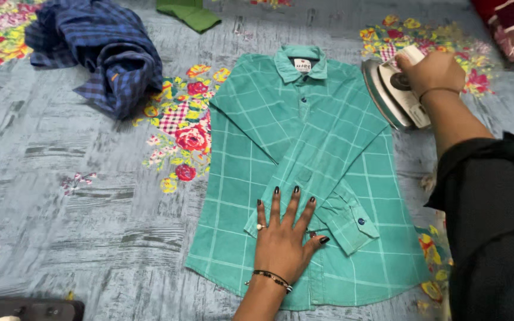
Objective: The person irons a green checkered shirt on a bed, smoothing the body and sleeves with an electric iron. After ironing, the person folds the shirt and places it on a stack of other clothes.
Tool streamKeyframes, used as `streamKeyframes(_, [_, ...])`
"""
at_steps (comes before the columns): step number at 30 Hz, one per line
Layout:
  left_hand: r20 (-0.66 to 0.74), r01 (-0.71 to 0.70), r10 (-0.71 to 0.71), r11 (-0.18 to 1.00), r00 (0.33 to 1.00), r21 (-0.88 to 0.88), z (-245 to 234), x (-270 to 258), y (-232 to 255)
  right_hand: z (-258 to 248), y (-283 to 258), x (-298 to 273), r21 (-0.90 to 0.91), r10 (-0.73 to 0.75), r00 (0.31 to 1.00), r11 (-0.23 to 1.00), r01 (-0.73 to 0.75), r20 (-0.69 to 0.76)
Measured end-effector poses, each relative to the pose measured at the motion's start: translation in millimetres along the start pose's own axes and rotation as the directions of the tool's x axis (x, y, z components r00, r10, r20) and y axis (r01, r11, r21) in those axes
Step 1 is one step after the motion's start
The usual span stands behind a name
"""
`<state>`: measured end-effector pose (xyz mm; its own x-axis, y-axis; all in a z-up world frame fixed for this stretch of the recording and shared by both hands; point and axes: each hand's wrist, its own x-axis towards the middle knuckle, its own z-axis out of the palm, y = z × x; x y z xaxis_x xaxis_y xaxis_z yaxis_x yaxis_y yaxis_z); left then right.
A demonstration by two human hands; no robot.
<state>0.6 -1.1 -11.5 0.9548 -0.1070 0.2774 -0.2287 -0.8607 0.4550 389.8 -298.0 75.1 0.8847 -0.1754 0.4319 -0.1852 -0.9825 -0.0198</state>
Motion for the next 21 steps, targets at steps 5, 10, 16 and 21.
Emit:
streamKeyframes(5, [-0.02,-0.015,0.015,1.0,1.0,-0.001,-7.1,1.9,1.8,-52.2,-14.7,-35.1,-0.052,-0.15,0.988,0.988,0.147,-0.049])
streamKeyframes(10, [-0.003,0.052,-0.052,0.996,0.999,-0.076,-11.0,9.8,1.0,-121.1,-31.8,-85.4,0.013,-0.289,0.955,0.957,0.288,0.068])
streamKeyframes(16, [-0.088,0.059,-0.066,0.995,0.994,-0.085,15.6,14.0,-21.6,-130.3,-64.7,-151.6,0.079,-0.299,0.904,0.954,0.289,0.307])
streamKeyframes(21, [-0.083,0.045,-0.05,0.997,0.995,-0.056,18.9,11.9,-25.7,-106.9,-60.7,-141.0,0.113,-0.315,0.907,0.949,0.295,0.279])
